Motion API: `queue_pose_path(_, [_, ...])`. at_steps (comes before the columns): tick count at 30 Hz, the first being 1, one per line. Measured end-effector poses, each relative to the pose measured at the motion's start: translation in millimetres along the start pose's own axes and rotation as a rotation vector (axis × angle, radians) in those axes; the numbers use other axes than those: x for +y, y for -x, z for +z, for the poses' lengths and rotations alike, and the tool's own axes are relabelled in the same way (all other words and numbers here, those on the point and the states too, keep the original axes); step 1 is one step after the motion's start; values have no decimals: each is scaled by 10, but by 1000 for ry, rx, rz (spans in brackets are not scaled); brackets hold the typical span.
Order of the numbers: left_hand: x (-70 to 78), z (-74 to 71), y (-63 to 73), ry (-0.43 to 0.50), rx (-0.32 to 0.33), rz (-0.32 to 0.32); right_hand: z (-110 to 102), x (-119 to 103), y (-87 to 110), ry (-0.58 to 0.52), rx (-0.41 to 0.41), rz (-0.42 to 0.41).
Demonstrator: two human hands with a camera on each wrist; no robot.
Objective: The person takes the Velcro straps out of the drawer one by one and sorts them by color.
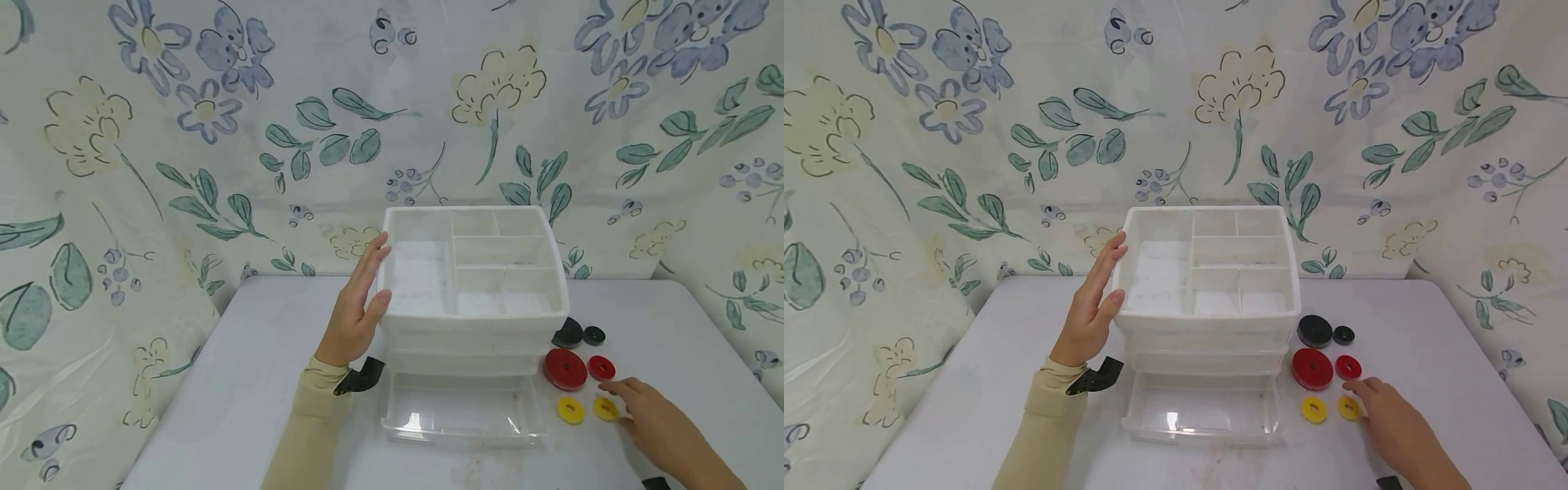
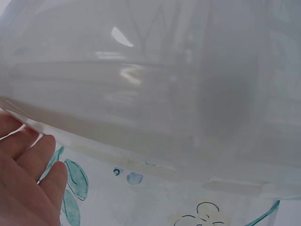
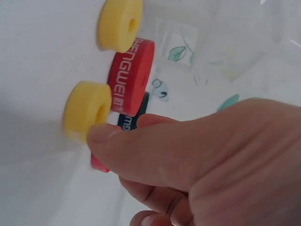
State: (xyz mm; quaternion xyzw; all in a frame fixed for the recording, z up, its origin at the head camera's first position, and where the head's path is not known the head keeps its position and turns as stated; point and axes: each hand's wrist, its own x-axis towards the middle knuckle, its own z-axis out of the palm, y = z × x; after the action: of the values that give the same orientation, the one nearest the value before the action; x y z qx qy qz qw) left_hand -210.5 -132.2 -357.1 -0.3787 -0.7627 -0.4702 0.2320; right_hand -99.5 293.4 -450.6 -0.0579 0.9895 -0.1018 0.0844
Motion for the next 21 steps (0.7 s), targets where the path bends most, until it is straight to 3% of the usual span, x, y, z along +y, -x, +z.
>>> queue_pose_path(7, [-15,8,8,8,-3,1,-87,-138,62,-32,89,-19])
queue_pose_path(14, [-34,13,8,11,2,10,-167,-318,113,-49,107,12])
queue_pose_path(21, [-15,6,8,7,0,4,-176,-566,206,-92,215,-22])
